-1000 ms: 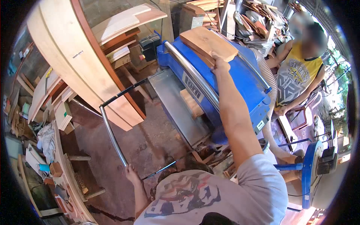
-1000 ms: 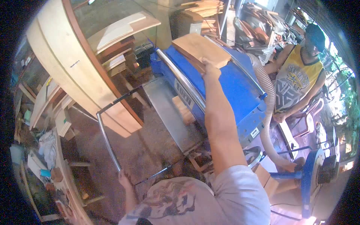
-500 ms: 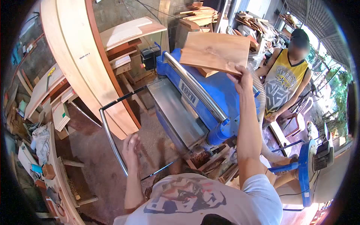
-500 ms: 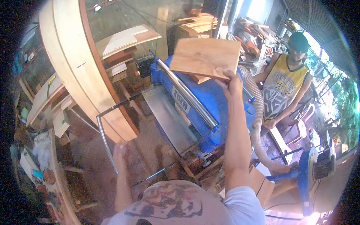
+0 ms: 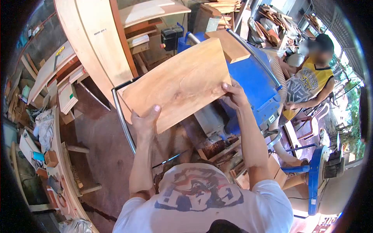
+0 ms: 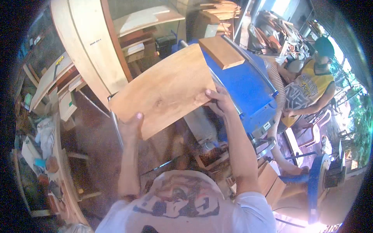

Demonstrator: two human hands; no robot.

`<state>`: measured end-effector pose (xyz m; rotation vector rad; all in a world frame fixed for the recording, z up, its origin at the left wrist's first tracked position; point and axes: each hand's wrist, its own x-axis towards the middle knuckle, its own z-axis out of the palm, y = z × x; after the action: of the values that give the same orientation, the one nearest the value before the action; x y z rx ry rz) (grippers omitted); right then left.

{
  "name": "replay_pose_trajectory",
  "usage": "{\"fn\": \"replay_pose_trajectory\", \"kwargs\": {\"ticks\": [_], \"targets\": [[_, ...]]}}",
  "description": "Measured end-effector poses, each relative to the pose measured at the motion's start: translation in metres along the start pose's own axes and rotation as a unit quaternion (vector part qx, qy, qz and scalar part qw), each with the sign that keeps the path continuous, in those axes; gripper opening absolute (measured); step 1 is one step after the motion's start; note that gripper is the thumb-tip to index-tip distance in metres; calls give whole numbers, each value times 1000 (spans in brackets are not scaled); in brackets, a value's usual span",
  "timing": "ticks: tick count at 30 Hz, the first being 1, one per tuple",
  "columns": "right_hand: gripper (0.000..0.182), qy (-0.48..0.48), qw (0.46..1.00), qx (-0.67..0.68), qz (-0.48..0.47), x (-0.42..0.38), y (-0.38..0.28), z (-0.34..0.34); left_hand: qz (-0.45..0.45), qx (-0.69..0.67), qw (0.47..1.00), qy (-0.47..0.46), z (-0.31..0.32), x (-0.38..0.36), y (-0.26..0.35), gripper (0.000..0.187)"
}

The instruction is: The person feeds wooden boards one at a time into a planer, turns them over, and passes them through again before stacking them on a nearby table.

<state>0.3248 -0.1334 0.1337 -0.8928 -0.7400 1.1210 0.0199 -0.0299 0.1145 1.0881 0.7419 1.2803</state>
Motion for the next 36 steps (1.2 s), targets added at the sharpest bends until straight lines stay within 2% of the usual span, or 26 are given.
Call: {"fn": "replay_pose_trajectory", "kwargs": {"ticks": [2, 3, 4, 5, 6, 7, 8, 14, 17, 19, 20, 21, 22, 23, 24, 25, 28, 31, 34, 35, 36], "targets": [[64, -27, 999, 14, 18, 14, 17, 8, 20, 77, 997, 6, -19, -8, 1, 53], [65, -6, 997, 76, 8, 20, 35, 11, -35, 285, 956, -52, -16, -7, 19, 48], [56, -21, 981, 193, -29, 28, 57, 19, -92, 478, 866, -109, -9, -11, 50, 43], [56, -29, 967, 248, -42, 33, 74, 27, 95, 431, 886, -142, -21, -17, 41, 37], [55, -32, 958, 281, -52, 36, 90, 36, 320, 381, 850, -177, -33, -24, 32, 31], [55, -40, 944, 322, -64, 39, 105, 46, 497, 343, 775, -185, -45, -31, 24, 24], [55, -44, 938, 337, -65, 39, 113, 53, 559, 358, 709, -237, -41, -28, 40, 23], [57, -42, 935, 346, -64, 36, 116, 60, 598, 375, 662, -251, -49, -28, 32, 24], [60, -14, 946, 313, -80, 36, 115, 50, 572, 381, 676, -266, -46, -24, 23, 26], [62, 30, 962, 254, -99, 35, 115, 37, 471, 354, 767, -252, -61, -19, -22, 31], [63, 80, 969, 225, -70, 31, 111, 34, 381, 336, 833, -217, -59, -26, -28, 35], [65, 134, 970, 200, -25, 23, 102, 36, 289, 304, 891, -174, -57, -32, -34, 40], [67, 193, 950, 222, 100, 9, 82, 55, 233, 280, 922, -127, -50, -27, -33, 43], [71, 202, 960, 161, 105, -6, 92, 45, 178, 248, 949, -77, -42, -23, -31, 46], [75, 212, 966, 99, 114, -25, 110, 28, -41, 150, 987, 27, -32, -25, -34, 48], [74, 249, 958, 57, 132, -43, 130, 11, -136, 82, 985, 62, -28, -16, -42, 53], [66, 320, 923, 10, 215, -96, 164, -19, -221, 83, 969, 71, -21, 4, -77, 57], [49, 358, 900, -11, 250, -143, 172, -23, -302, 34, 952, 34, -48, 28, -188, 57], [48, 362, 908, -70, 197, -179, 177, -33, -331, -6, 942, 51, 2, 21, -182, 58], [46, 366, 909, -91, 176, -186, 184, -39, -381, -15, 924, 30, 11, 22, -189, 59], [43, 371, 909, -112, 154, -191, 193, -48, -376, -1, 926, 15, 16, 27, -209, 60]]}}
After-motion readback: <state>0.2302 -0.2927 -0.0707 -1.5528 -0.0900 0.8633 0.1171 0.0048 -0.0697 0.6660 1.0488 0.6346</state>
